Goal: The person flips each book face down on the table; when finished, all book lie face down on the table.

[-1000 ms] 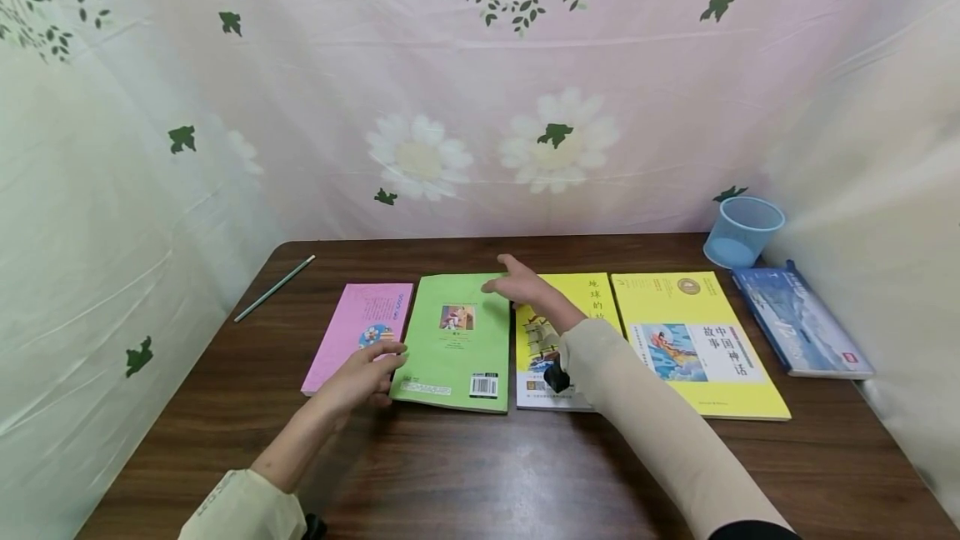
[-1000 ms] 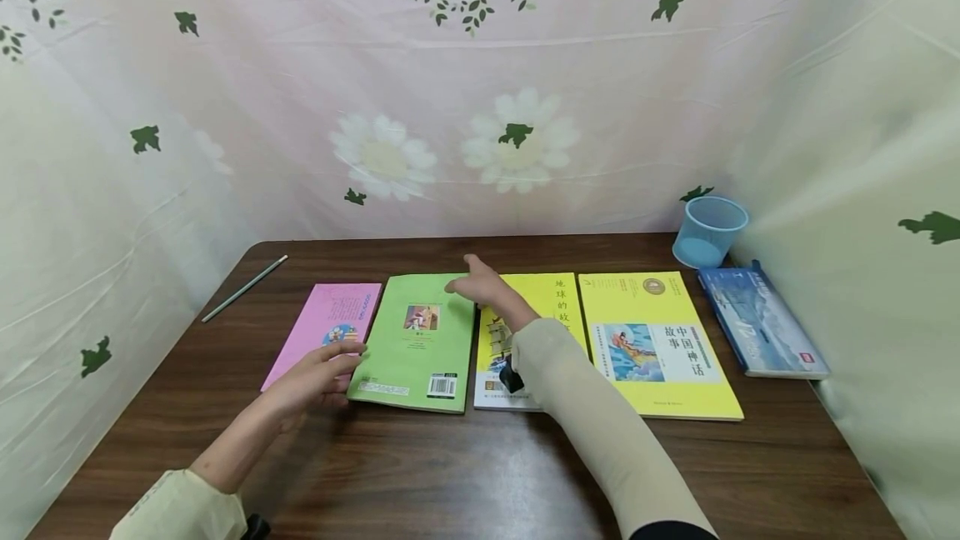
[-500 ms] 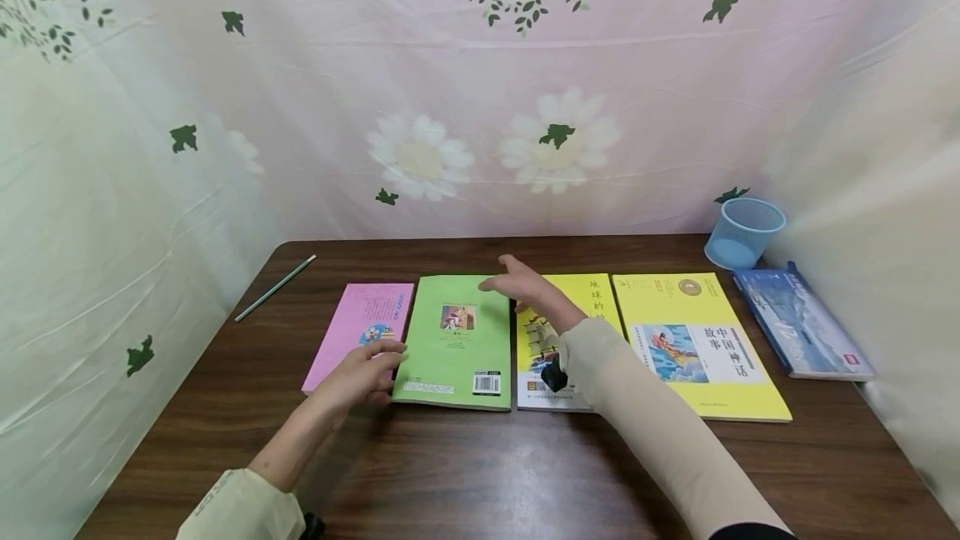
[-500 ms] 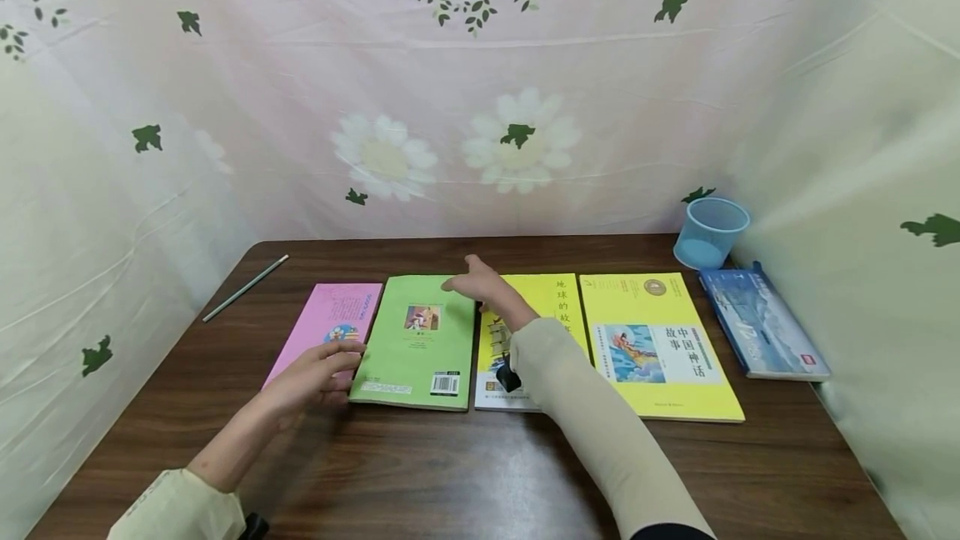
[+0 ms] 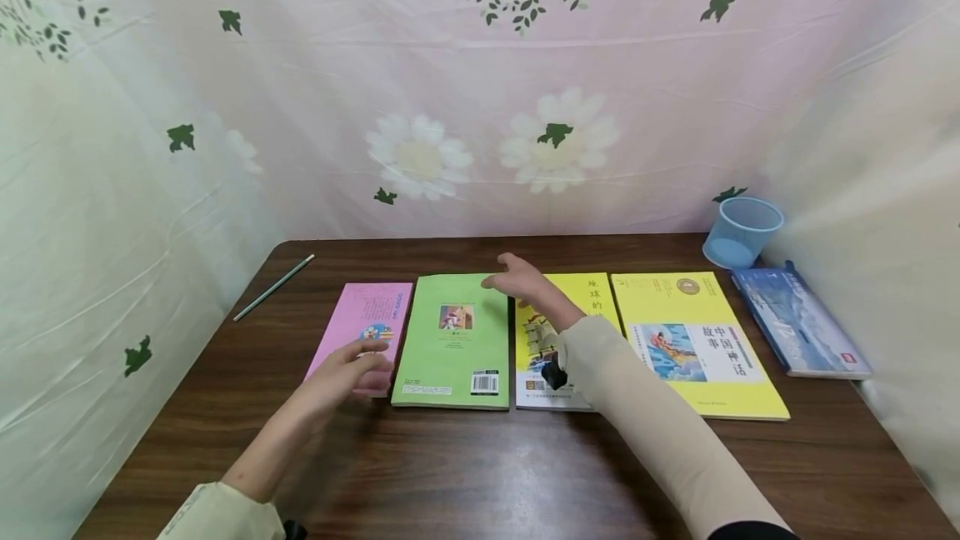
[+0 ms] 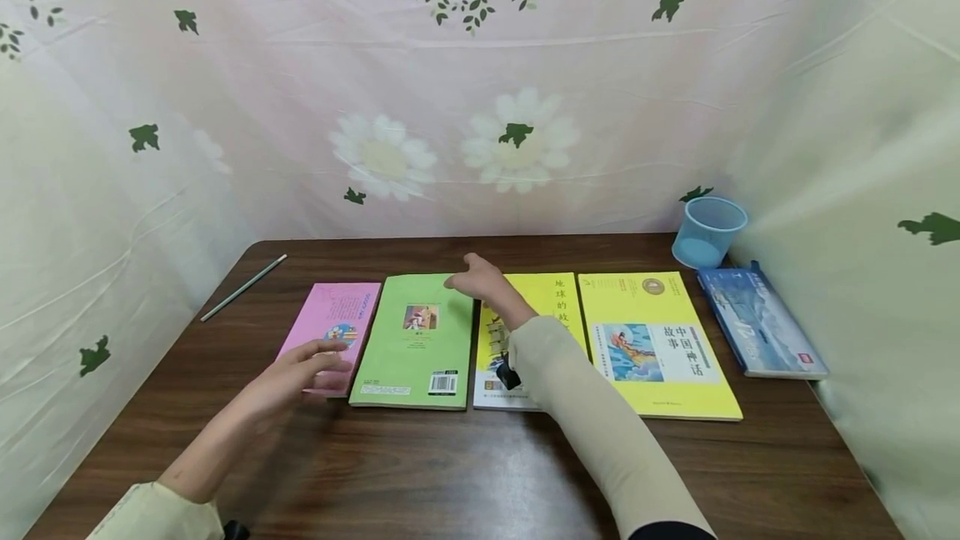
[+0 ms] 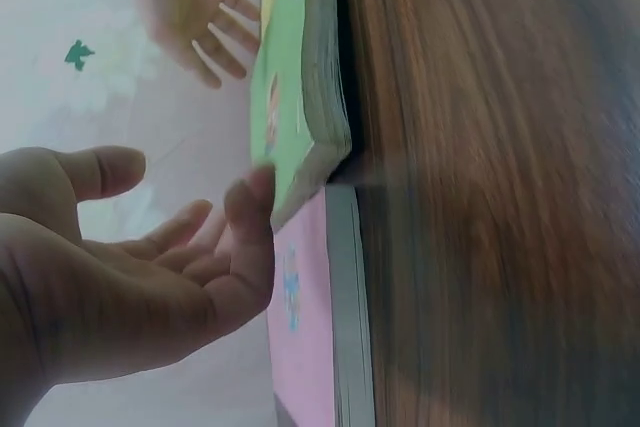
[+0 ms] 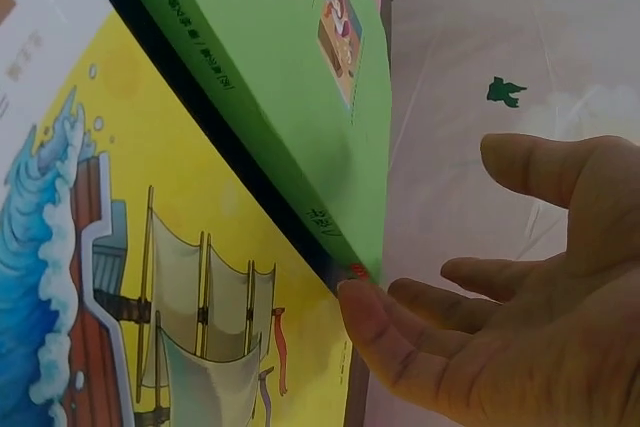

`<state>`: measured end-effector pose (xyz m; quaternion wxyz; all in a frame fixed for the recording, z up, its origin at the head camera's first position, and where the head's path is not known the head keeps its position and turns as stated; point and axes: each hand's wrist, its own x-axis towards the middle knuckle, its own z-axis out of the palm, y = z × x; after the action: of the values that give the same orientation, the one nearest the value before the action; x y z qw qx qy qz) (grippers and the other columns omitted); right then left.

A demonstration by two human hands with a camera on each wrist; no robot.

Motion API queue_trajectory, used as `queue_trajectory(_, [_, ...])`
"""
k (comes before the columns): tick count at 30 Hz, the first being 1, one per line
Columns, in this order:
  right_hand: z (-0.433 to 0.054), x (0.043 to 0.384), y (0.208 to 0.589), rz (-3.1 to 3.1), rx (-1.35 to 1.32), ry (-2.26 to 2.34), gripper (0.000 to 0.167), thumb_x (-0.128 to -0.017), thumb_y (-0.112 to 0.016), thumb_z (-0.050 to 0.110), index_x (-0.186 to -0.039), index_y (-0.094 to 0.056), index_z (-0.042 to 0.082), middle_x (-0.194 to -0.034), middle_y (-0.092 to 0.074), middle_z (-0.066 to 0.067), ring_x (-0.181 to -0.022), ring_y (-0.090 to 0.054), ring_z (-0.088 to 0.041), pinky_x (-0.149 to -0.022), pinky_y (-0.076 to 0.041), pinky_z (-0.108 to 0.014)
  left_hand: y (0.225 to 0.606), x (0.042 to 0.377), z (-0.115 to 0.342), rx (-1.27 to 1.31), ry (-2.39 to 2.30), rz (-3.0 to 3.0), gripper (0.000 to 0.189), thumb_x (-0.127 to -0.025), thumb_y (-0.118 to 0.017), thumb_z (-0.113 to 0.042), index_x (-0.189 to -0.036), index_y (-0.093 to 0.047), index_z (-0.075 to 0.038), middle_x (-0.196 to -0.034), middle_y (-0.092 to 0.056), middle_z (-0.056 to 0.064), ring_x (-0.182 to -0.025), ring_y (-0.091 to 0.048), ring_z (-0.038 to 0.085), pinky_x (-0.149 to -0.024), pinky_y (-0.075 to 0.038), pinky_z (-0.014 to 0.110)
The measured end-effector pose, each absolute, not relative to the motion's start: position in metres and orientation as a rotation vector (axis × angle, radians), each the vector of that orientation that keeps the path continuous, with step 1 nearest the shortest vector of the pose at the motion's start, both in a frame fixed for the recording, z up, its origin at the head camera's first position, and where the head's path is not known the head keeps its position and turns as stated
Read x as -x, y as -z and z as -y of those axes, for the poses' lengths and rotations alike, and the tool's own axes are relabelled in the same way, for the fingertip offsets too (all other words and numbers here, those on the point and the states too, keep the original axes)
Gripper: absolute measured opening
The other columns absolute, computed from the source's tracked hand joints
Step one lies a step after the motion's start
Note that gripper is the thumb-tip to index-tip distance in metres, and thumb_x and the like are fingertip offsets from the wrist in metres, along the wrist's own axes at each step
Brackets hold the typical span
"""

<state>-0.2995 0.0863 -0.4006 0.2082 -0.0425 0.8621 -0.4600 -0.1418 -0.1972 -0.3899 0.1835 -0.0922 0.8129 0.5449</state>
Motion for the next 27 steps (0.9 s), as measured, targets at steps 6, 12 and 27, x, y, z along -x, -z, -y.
queue_trajectory(6, [-0.088,0.306,0.405,-2.391,0.117,1.253,0.079,-0.096,-0.061,0.032,-0.160,-0.020,0.014,-0.166,-0.023,-0.014,-0.144,-0.038,-0.040,-0.104,-0.045,-0.062,0.395,0.131,0.204,0.177,-1.451,-2.137,0.060,-0.104,-0.049,-0.031,-0.153,-0.031,-0.001,-0.110,-0.073,0.016,-0.082,-0.073,0.020,-0.068,-0.051,0.032])
queue_trajectory(12, [-0.090,0.310,0.412,-2.348,0.117,1.235,0.079,-0.096,-0.061,0.032,-0.161,-0.018,0.016,-0.166,-0.022,-0.012,-0.145,-0.037,-0.038,-0.106,-0.044,-0.061,0.403,0.125,0.200,0.091,-1.433,-2.069,0.068,-0.104,-0.049,-0.032,-0.156,-0.021,0.002,-0.117,-0.070,0.019,-0.086,-0.074,0.021,-0.066,-0.053,0.030])
queue_trajectory(27, [-0.092,0.312,0.418,-2.381,0.178,1.186,0.079,-0.097,-0.060,0.033,-0.162,-0.017,0.017,-0.165,-0.027,-0.012,-0.144,-0.039,-0.036,-0.105,-0.045,-0.060,0.402,0.124,0.196,0.144,-1.416,-2.082,0.068,-0.104,-0.049,-0.032,-0.154,-0.023,0.006,-0.117,-0.070,0.017,-0.090,-0.074,0.021,-0.068,-0.055,0.030])
